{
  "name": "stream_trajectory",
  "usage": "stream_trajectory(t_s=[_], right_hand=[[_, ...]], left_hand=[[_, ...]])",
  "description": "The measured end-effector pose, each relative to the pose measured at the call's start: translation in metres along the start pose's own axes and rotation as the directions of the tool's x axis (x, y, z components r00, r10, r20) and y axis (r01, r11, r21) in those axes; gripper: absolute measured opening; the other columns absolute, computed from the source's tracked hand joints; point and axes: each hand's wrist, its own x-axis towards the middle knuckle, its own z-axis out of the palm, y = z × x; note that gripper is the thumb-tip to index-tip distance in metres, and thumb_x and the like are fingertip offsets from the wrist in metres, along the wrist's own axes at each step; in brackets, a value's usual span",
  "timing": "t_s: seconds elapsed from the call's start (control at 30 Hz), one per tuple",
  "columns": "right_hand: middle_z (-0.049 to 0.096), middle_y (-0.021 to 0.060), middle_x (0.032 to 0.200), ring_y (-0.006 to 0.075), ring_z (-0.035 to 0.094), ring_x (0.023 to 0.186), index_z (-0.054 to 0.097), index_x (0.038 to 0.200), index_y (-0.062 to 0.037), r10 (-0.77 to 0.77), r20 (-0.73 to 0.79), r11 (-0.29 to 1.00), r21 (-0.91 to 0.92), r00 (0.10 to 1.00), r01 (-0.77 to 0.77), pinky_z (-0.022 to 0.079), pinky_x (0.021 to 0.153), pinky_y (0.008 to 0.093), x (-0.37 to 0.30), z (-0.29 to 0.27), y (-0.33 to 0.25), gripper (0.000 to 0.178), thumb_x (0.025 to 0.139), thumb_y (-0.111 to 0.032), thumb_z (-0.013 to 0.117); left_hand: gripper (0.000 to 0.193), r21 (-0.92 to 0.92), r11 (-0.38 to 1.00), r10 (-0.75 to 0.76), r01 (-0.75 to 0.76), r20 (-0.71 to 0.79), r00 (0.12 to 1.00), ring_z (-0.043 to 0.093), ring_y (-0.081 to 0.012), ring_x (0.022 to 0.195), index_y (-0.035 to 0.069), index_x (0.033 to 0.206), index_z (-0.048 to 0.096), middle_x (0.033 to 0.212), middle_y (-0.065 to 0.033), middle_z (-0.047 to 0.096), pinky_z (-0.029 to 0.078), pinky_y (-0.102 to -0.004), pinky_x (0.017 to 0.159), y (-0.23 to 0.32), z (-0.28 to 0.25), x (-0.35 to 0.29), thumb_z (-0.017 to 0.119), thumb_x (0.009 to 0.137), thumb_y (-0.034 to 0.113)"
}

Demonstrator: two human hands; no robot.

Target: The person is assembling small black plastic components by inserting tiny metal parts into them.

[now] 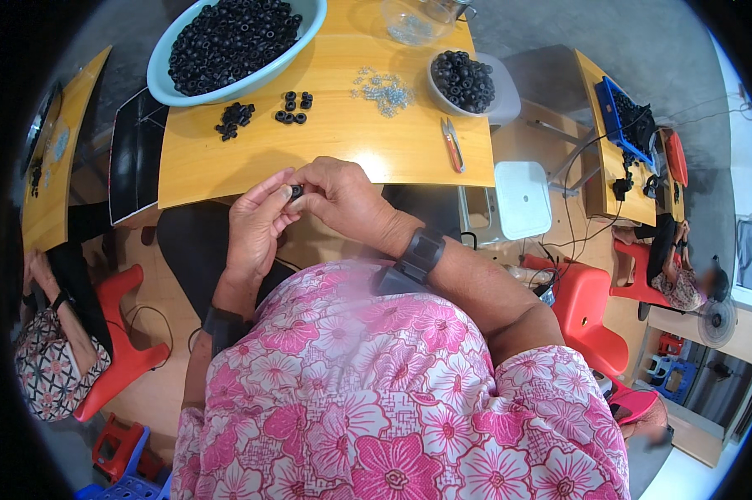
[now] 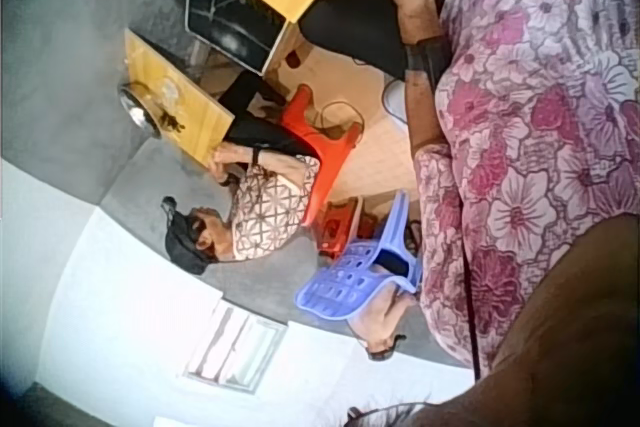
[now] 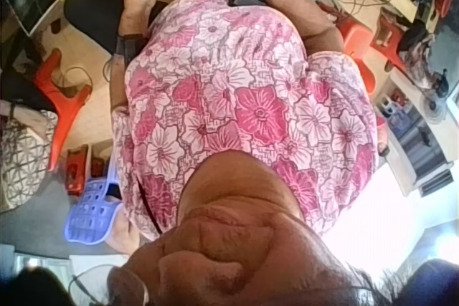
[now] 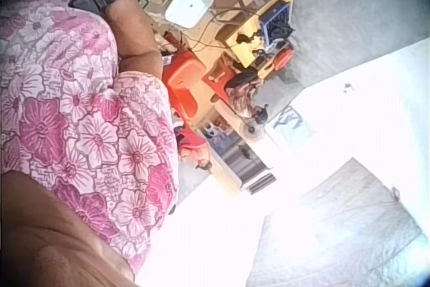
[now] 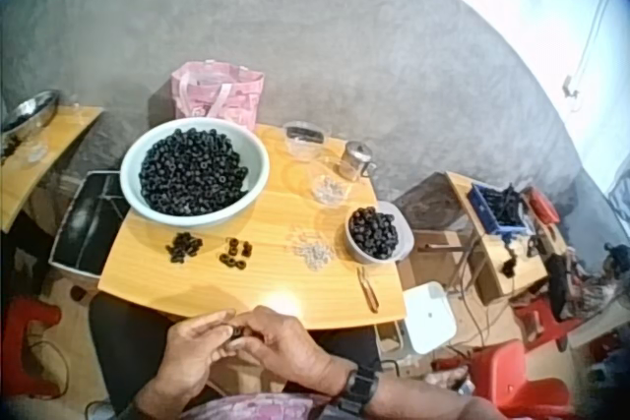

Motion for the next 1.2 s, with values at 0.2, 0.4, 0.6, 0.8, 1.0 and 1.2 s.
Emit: stream_trajectory(t_s=[0.2,0.4,0.6,0.8,1.0,1.2], right_hand=[[0.059,0.0105,0.072,0.0241,0.058,0.065,0.065,0.093,-0.0018,0.012,0.004,1.000,-0.015,1.000,-0.012,0.047,0.062,0.0337,0.000,0.001,0.001,0.023,0.073,-0.011,0.074],[0.060,0.0122,0.075,0.0276,0.059,0.068,0.065,0.094,-0.0020,-0.008,-0.007,0.998,-0.057,1.000,0.008,0.047,0.063,0.0355,-0.001,0.002,0.006,0.024,0.073,-0.011,0.073],[0.062,0.0158,0.086,0.0318,0.062,0.077,0.063,0.099,-0.0019,-0.061,-0.017,0.998,-0.016,0.998,0.061,0.050,0.070,0.0371,0.002,0.002,0.011,0.022,0.078,-0.008,0.067],[0.064,0.0167,0.088,0.0335,0.063,0.082,0.062,0.100,-0.0013,-0.059,0.043,0.998,0.011,0.997,0.059,0.051,0.074,0.0370,0.001,0.002,0.015,0.020,0.080,-0.004,0.062],[0.064,0.0165,0.088,0.0330,0.063,0.081,0.061,0.100,-0.0006,-0.098,0.036,0.995,0.032,0.994,0.097,0.051,0.074,0.0371,0.000,0.002,0.015,0.020,0.080,-0.003,0.061],[0.064,0.0160,0.084,0.0308,0.064,0.077,0.062,0.099,0.0001,-0.085,0.042,0.993,0.081,0.995,0.082,0.051,0.070,0.0349,-0.002,0.002,0.014,0.020,0.079,-0.001,0.061]], left_hand=[[0.035,0.010,1.000,-0.005,0.005,-0.012,1.000,0.063,-0.0118,0.086,-0.007,0.125,0.053,0.105,-0.0106,0.064,0.053,-0.0237,0.076,0.000,0.001,0.001,0.056,0.093,0.006],[0.035,-0.037,0.999,-0.005,0.004,-0.010,1.000,0.062,-0.0109,0.085,-0.006,0.126,0.053,0.105,-0.0102,0.064,0.053,-0.0237,0.076,-0.006,0.000,0.003,0.057,0.094,0.007],[0.039,-0.076,0.997,0.002,0.004,0.083,0.997,0.058,-0.0082,0.083,-0.004,0.128,0.052,0.100,-0.0051,0.062,0.051,-0.0235,0.075,-0.015,-0.002,0.002,0.060,0.093,0.011],[0.045,0.077,0.979,0.167,-0.188,0.220,0.961,0.053,-0.0053,0.086,-0.005,0.129,0.050,0.100,-0.0006,0.057,0.046,-0.0193,0.077,-0.020,0.000,0.004,0.066,0.089,0.008],[0.042,0.144,0.956,0.219,-0.257,0.237,0.947,0.052,-0.0048,0.085,-0.006,0.127,0.052,0.100,-0.0006,0.058,0.045,-0.0188,0.079,-0.012,0.001,0.002,0.065,0.088,0.005],[0.041,0.231,0.933,0.211,-0.276,0.271,0.939,0.054,-0.0062,0.087,-0.007,0.126,0.052,0.100,-0.0024,0.059,0.046,-0.0203,0.080,-0.010,-0.003,0.000,0.065,0.088,0.005]])
